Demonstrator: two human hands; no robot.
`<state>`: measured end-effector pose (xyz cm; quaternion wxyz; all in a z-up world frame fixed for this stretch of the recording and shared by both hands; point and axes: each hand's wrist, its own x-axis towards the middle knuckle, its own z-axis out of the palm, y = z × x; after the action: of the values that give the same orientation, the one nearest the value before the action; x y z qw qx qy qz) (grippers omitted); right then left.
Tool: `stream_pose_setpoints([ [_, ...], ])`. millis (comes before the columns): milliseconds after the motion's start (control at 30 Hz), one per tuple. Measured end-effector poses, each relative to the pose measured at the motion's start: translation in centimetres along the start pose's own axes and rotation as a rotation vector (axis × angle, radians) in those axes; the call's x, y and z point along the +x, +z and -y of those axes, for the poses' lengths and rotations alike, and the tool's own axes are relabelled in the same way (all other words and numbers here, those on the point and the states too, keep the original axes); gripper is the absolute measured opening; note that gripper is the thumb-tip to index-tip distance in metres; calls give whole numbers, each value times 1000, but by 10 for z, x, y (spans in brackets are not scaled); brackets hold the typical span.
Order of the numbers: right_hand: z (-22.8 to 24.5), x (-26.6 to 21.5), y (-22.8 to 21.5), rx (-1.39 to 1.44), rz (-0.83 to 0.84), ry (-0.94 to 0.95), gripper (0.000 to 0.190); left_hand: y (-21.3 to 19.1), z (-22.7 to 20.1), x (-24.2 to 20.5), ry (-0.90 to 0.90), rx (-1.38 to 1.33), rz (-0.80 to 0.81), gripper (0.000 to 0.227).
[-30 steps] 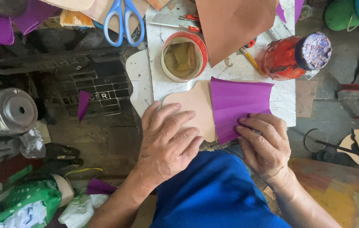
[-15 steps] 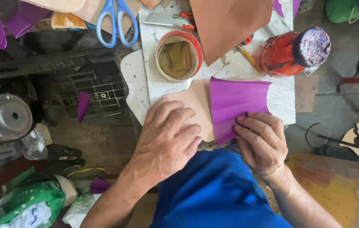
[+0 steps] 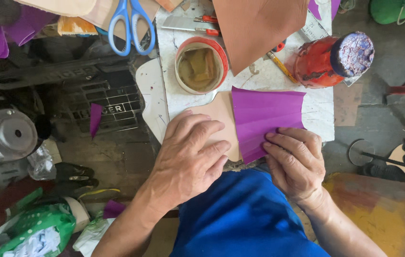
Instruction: The person rubs a small block over the surface of a tan leather piece, then places a purple leather piece on top of a larger tan piece and traces its outline with a pencil. The person then folds the tan leather piece.
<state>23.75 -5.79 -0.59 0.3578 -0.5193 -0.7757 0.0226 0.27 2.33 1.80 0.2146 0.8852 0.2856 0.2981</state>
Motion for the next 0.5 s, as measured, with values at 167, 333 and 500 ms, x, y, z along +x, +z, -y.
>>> stream_pose_setpoints([
  [167,1,1,-1,1,9,5,9,-2,2,2,-9,29,54,24],
  [333,2,2,-3,6,25,4,8,-3,2,7,10,66,119,29],
  [500,2,3,-3,6,26,9,8,-2,3,9,23,81,124,34],
])
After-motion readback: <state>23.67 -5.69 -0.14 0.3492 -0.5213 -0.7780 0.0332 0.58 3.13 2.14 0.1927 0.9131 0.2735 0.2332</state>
